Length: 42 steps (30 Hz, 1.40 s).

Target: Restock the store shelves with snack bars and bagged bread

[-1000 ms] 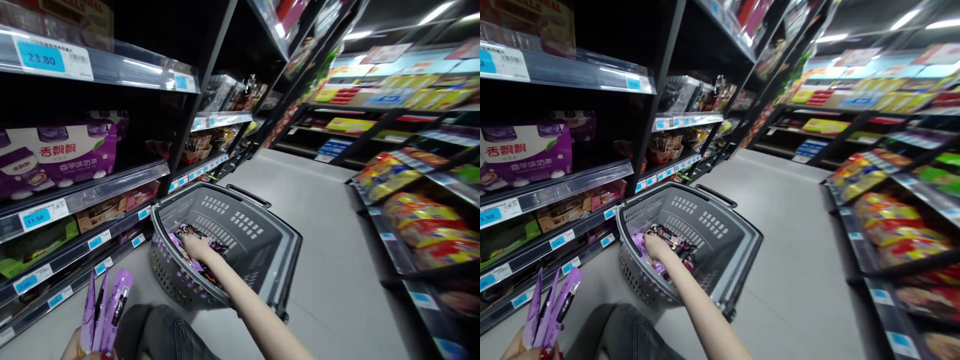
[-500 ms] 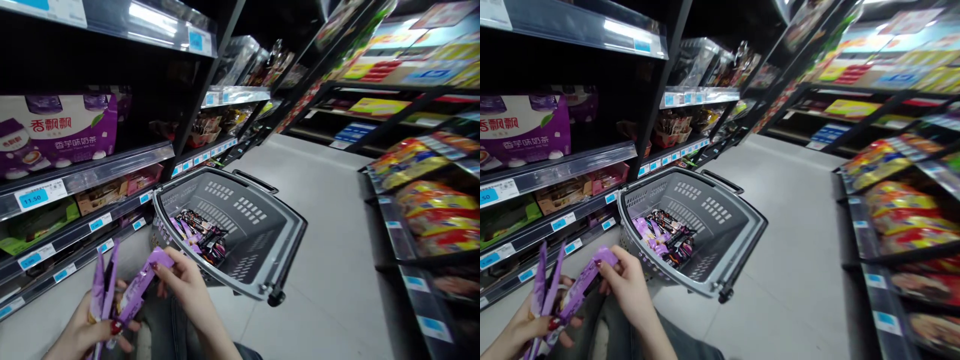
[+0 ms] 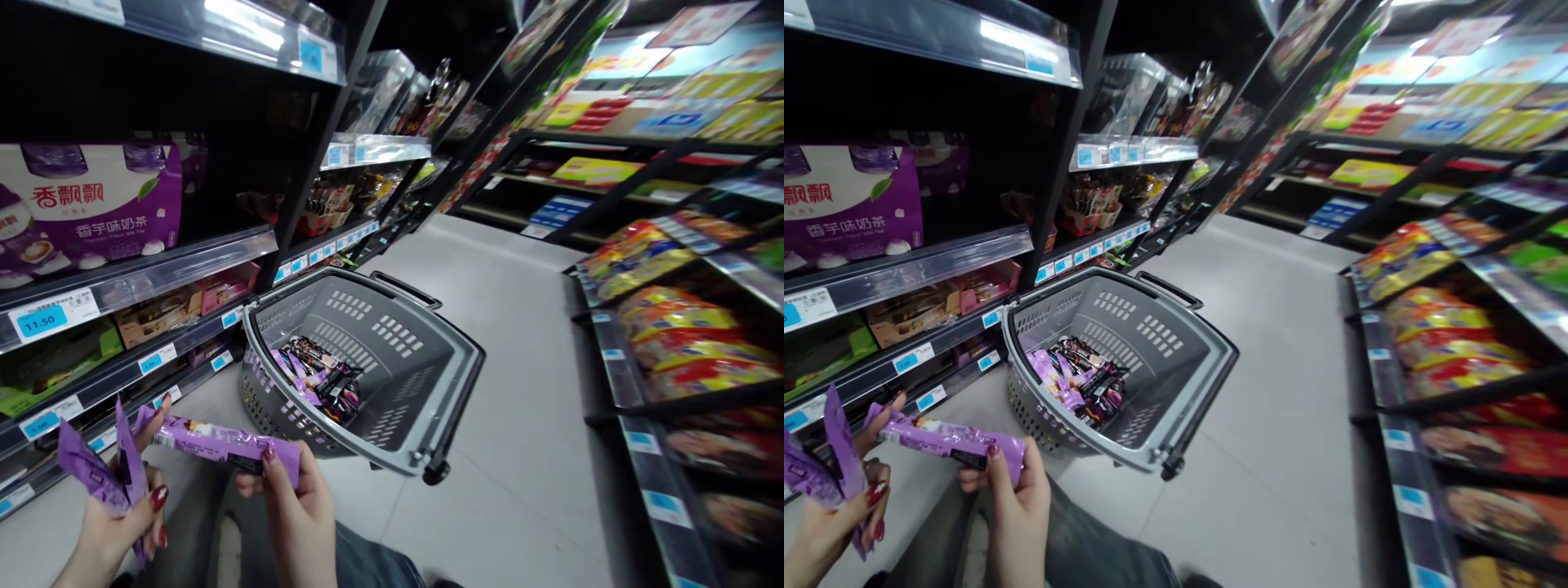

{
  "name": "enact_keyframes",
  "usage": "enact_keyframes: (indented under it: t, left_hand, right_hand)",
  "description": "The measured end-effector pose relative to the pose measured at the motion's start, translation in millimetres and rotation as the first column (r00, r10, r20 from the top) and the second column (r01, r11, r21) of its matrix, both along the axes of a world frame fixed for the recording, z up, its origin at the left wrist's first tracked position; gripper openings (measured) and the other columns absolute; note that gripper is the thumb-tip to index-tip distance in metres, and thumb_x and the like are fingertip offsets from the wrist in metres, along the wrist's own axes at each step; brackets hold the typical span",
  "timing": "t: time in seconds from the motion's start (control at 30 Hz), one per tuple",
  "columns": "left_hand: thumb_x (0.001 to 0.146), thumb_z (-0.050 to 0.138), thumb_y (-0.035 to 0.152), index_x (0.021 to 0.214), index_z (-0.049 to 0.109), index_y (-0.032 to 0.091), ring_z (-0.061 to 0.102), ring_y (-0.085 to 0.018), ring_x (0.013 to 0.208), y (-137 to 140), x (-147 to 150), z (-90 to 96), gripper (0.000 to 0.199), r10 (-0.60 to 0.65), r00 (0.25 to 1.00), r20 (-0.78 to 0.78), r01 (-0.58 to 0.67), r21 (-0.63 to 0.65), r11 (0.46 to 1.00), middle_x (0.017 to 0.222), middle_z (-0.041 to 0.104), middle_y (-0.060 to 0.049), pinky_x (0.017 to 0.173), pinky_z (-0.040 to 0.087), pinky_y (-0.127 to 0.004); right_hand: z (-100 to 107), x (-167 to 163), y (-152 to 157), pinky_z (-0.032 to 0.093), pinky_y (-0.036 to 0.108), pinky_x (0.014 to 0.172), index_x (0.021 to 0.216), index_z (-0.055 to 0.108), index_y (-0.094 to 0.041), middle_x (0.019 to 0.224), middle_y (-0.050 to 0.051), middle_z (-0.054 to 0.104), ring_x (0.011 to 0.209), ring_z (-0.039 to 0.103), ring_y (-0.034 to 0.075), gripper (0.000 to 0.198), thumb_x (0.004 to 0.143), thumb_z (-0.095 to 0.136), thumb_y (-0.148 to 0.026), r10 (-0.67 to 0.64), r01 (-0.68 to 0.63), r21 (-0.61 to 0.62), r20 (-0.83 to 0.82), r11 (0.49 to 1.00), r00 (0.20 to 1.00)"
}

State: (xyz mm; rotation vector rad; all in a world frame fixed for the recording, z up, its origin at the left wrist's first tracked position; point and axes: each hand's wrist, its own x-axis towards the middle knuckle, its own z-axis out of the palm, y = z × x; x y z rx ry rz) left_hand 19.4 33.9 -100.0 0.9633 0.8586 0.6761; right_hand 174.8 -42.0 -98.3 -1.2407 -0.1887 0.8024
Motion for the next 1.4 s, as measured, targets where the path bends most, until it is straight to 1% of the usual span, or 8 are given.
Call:
enact_keyframes:
  t: [0.1,0.23,0.43,0.6,0.73,1.1,1.27,1.4]
  left_hand:
    - [0.071,0.070,0.043,0.133,0.043,0.007,0.046,-0.012,0.034,3.5,-0.2,-1.4,0.077,0.038,0.990,-0.138,-0.021,0.124,0.992,0.039,0.052,0.003,0.037,0.042,-0.022]
    - [0.075,0.066,0.036,0.133,0.045,0.006,0.046,-0.013,0.035,7.1,0.3,0.3,0.069,0.101,0.988,-0.121,-0.080,0.173,0.982,0.039,0.052,0.003,0.040,0.041,-0.023]
    - [0.070,0.067,0.028,0.127,0.053,0.005,0.041,-0.008,0.032,15.7,4.1,10.5,0.063,0.112,0.992,-0.059,-0.114,-0.038,0.993,0.037,0.051,0.002,0.037,0.035,-0.019]
    - [0.063,0.069,0.026,0.120,0.059,0.005,0.039,-0.007,0.033,26.0,4.6,8.6,0.062,0.059,0.994,-0.095,-0.078,-0.218,0.973,0.038,0.050,0.004,0.037,0.035,-0.018]
    - [0.061,0.069,0.024,0.120,0.059,0.005,0.040,-0.007,0.035,31.6,4.3,2.9,0.063,0.045,0.995,-0.093,-0.069,-0.272,0.960,0.038,0.048,0.005,0.034,0.030,-0.016]
    - [0.067,0.068,0.018,0.119,0.062,0.011,0.033,-0.005,0.033,15.2,-11.0,-4.1,0.053,0.158,0.969,0.190,-0.118,-0.207,0.971,0.031,0.047,0.004,0.041,0.027,-0.018]
    - [0.070,0.071,0.024,0.126,0.052,0.013,0.031,-0.001,0.033,21.1,-16.0,-13.2,0.061,-0.089,0.992,0.084,0.107,-0.238,0.965,0.050,0.060,-0.001,0.038,0.023,-0.016]
    - [0.070,0.074,0.032,0.129,0.038,0.020,0.032,0.001,0.032,22.1,-16.4,-20.5,0.070,-0.016,0.999,0.043,0.025,-0.205,0.978,0.095,0.069,-0.013,0.032,0.026,-0.015]
  right_hand:
    - [2.9,3.4,-5.1,0.050,0.021,0.044,0.072,0.051,-0.019,0.050,-0.002,0.064,0.044,0.061,0.014,0.036,0.069,0.071,-0.049,0.046,-0.045,-0.021,0.073,0.999,0.996]
    - [4.9,6.6,-9.0,0.044,0.016,0.041,0.074,0.050,-0.018,0.044,-0.003,0.061,0.038,0.056,0.009,0.032,0.073,0.069,-0.044,0.076,-0.075,-0.014,0.101,0.997,0.992]
    - [3.8,7.6,-7.9,0.044,0.016,0.039,0.102,0.044,-0.022,0.041,-0.006,0.060,0.036,0.056,0.012,0.045,0.071,0.071,-0.042,0.059,-0.059,0.012,0.037,0.998,0.998]
    - [1.4,10.5,-1.3,0.041,0.015,0.035,0.078,0.053,-0.017,0.045,-0.003,0.061,0.035,0.055,0.010,0.042,0.059,0.078,-0.044,0.073,-0.071,0.022,-0.098,0.997,0.992]
    - [-1.5,11.5,1.2,0.044,0.017,0.037,0.081,0.057,-0.015,0.046,-0.002,0.062,0.038,0.058,0.011,0.043,0.058,0.079,-0.044,0.068,-0.070,-0.013,-0.126,0.997,0.990]
    - [-2.0,14.3,-19.8,0.055,0.027,0.053,0.080,0.066,-0.022,0.058,0.001,0.069,0.050,0.066,0.017,0.017,0.082,0.061,-0.037,0.114,-0.141,0.032,0.426,0.990,0.898]
    - [28.1,58.7,-43.9,0.054,0.031,0.054,0.085,0.066,-0.022,0.059,0.003,0.069,0.052,0.065,0.020,0.030,0.071,0.070,-0.048,0.047,-0.080,0.057,0.443,0.995,0.895]
    - [72.8,126.0,-44.7,0.051,0.032,0.053,0.082,0.066,-0.020,0.063,0.007,0.069,0.055,0.064,0.021,0.037,0.058,0.079,-0.047,0.086,-0.017,-0.116,0.623,0.993,0.777]
